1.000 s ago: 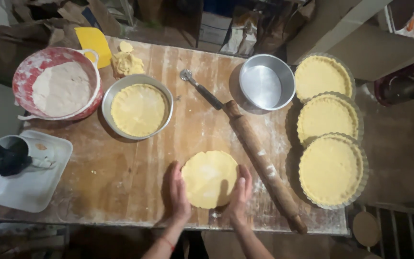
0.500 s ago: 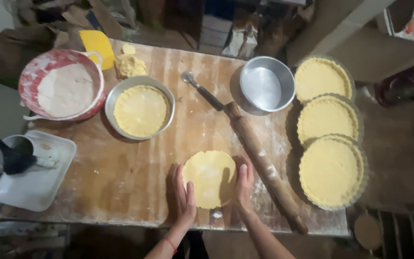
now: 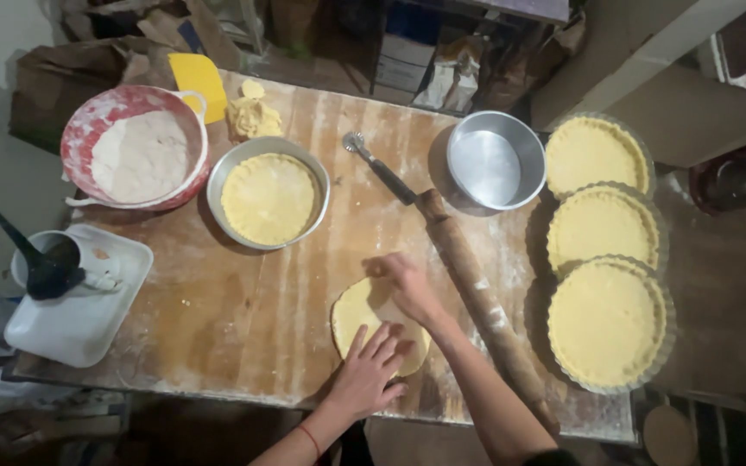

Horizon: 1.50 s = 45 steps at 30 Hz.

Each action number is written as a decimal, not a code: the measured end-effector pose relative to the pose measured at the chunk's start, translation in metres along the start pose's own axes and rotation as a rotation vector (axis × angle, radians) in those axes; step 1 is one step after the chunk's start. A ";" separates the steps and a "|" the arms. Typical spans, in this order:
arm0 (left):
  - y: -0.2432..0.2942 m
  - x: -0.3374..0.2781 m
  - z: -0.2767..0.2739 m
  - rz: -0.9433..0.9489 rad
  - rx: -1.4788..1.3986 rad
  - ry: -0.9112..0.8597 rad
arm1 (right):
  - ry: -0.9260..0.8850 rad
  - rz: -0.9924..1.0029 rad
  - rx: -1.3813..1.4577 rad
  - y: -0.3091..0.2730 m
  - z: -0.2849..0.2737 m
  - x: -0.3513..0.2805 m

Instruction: Preparing dough and lining multiple tart tins with pastry crusts using a rolling pin and pastry wheel.

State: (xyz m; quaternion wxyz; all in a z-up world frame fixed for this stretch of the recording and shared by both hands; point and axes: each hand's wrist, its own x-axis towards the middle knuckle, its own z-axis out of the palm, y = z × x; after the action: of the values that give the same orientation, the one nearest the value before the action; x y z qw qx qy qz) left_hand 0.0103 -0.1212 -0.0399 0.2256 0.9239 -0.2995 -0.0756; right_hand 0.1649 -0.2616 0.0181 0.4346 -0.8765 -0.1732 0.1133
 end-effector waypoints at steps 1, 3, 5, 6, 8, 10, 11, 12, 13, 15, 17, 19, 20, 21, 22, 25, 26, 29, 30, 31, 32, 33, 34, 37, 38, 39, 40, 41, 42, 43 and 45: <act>-0.001 0.001 0.000 -0.004 0.003 0.004 | -0.002 -0.005 0.000 0.006 0.006 0.003; 0.001 -0.003 0.002 0.029 0.015 0.139 | -0.138 -0.095 -0.040 0.016 0.021 0.003; 0.003 -0.001 -0.004 0.018 0.029 0.138 | -0.147 -0.147 -0.066 0.013 0.019 0.005; 0.004 -0.001 -0.007 0.011 0.039 0.134 | -0.153 -0.194 -0.092 0.011 0.017 0.005; 0.004 0.002 -0.022 -0.018 -0.090 0.088 | -0.054 -0.176 -0.111 0.004 0.003 -0.006; -0.004 0.002 -0.036 -0.044 -0.224 0.041 | 0.047 -0.155 -0.132 -0.008 -0.019 -0.026; -0.011 0.000 -0.042 -0.163 -0.268 0.200 | 0.280 -0.024 -0.164 -0.017 -0.032 -0.040; -0.017 -0.004 -0.048 -0.283 -0.309 0.359 | 0.510 0.109 -0.193 -0.026 -0.045 -0.055; -0.021 -0.005 -0.045 -0.285 -0.311 0.357 | 0.508 0.112 -0.193 0.000 -0.046 -0.073; -0.029 -0.005 -0.038 -0.659 -0.580 0.474 | 0.716 0.141 -0.691 0.049 -0.050 -0.110; -0.030 0.002 -0.014 -0.569 -0.692 0.536 | 0.588 0.325 -0.663 0.066 -0.056 -0.117; -0.023 -0.003 -0.011 -0.488 -0.805 0.582 | 0.447 0.517 -0.624 0.079 -0.054 -0.132; -0.019 -0.005 -0.021 -0.531 -0.868 0.612 | 0.472 0.466 -0.577 0.084 -0.052 -0.138; -0.014 -0.006 -0.032 -0.575 -0.931 0.643 | 0.498 0.415 -0.529 0.088 -0.049 -0.144; -0.017 -0.013 -0.044 -0.574 -0.929 0.645 | 0.499 0.412 -0.528 0.082 -0.046 -0.149; -0.028 -0.035 -0.073 -0.344 -0.430 0.629 | 0.467 0.384 -0.561 0.062 -0.028 -0.164; -0.034 -0.040 -0.076 -0.167 -0.176 0.582 | 0.381 0.191 -0.525 0.057 -0.019 -0.167; -0.057 -0.054 -0.085 0.051 0.179 0.471 | 0.227 -0.092 -0.484 0.030 0.000 -0.159; -0.066 -0.060 -0.089 0.090 0.284 0.409 | 0.159 -0.184 -0.478 0.018 0.008 -0.152; -0.074 -0.071 -0.084 0.086 0.290 0.409 | 0.159 -0.190 -0.474 0.013 0.011 -0.149; -0.082 -0.081 -0.080 -0.040 0.196 0.199 | 0.124 -0.215 -0.463 0.008 0.015 -0.145; -0.090 -0.091 -0.076 -0.165 0.101 -0.012 | 0.089 -0.240 -0.452 0.003 0.018 -0.141; -0.089 -0.093 -0.074 -0.159 0.098 -0.015 | 0.091 -0.233 -0.453 0.010 0.022 -0.146; -0.083 -0.096 -0.071 -0.206 0.114 0.203 | 0.246 -0.167 -0.557 0.028 0.028 -0.156; -0.080 -0.093 -0.073 -0.220 0.122 0.295 | 0.304 -0.097 -0.635 0.030 0.026 -0.157; -0.076 -0.090 -0.074 -0.234 0.130 0.387 | 0.363 -0.026 -0.713 0.032 0.025 -0.157; -0.079 -0.083 -0.076 -0.238 0.130 0.389 | 0.361 -0.031 -0.713 0.024 0.019 -0.147; -0.081 -0.075 -0.077 -0.309 0.095 0.391 | 0.361 -0.048 -0.778 0.016 0.012 -0.137; -0.084 -0.068 -0.079 -0.380 0.062 0.390 | 0.363 -0.064 -0.842 0.008 0.007 -0.127; -0.092 -0.054 -0.084 -0.382 0.063 0.391 | 0.362 -0.066 -0.840 0.020 0.006 -0.108; -0.106 -0.026 -0.094 -0.443 0.201 0.484 | 0.387 -0.029 -0.897 0.045 0.002 -0.070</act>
State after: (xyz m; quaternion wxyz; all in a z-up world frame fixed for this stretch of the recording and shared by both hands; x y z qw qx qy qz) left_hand 0.0697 0.0047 -0.0056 0.1763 0.9753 -0.0351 0.1287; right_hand 0.1092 -0.3140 -0.0153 0.0397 -0.9799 -0.1332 -0.1433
